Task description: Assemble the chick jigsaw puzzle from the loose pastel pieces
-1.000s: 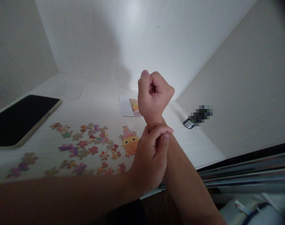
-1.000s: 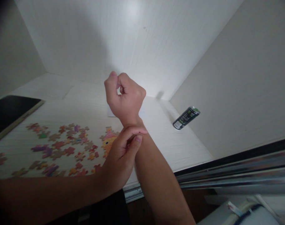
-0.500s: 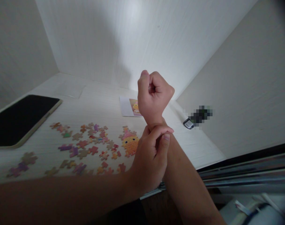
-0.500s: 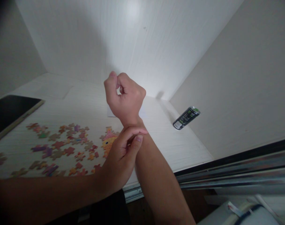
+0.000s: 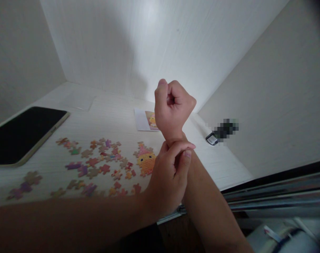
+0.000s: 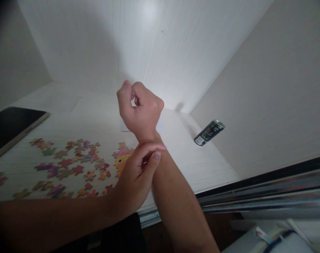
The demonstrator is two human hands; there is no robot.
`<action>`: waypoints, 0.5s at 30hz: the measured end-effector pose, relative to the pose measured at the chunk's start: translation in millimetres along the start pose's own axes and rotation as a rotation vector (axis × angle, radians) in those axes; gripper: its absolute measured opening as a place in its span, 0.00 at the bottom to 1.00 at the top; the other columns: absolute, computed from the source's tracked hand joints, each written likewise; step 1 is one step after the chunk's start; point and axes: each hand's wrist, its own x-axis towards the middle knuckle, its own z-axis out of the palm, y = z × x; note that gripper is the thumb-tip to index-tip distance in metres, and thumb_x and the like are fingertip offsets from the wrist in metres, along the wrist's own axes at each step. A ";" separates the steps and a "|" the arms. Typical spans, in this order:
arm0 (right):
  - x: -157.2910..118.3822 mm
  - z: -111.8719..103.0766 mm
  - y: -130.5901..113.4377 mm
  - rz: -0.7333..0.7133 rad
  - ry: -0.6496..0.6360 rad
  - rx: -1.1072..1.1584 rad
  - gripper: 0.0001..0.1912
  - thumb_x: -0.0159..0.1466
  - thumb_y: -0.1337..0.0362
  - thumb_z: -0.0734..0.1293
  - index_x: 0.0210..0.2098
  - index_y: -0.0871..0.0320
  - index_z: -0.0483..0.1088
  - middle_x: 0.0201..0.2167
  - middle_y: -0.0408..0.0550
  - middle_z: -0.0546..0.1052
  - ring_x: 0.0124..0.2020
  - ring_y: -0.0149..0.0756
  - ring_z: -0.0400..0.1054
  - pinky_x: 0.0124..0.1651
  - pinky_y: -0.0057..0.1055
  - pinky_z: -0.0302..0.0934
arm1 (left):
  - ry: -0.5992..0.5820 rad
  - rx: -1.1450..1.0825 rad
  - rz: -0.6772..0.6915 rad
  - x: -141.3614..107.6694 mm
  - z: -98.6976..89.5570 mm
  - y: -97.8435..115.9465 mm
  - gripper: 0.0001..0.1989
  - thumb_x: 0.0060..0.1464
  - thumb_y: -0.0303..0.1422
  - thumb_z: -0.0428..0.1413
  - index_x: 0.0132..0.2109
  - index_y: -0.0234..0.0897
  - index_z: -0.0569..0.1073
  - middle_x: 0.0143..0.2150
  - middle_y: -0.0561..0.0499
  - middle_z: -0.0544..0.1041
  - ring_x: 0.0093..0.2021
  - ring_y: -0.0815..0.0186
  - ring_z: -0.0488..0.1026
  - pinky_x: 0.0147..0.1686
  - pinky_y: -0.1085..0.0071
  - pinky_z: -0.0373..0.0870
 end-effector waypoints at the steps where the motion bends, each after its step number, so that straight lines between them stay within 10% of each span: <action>1: -0.1 0.0 0.2 0.001 -0.002 -0.002 0.25 0.73 0.55 0.59 0.21 0.55 0.51 0.20 0.36 0.49 0.19 0.20 0.51 0.26 0.25 0.50 | -0.001 0.000 0.002 -0.3 -0.2 0.1 0.11 0.69 0.38 0.51 0.51 0.43 0.75 0.51 0.54 0.74 0.52 0.72 0.70 0.53 0.72 0.65; 15: -0.5 0.5 1.4 -0.027 0.005 0.000 0.23 0.72 0.60 0.60 0.21 0.55 0.51 0.20 0.35 0.50 0.19 0.20 0.52 0.27 0.25 0.50 | 0.002 -0.001 0.003 -0.2 0.2 -0.4 0.11 0.69 0.38 0.50 0.52 0.45 0.75 0.51 0.55 0.74 0.53 0.72 0.70 0.53 0.73 0.65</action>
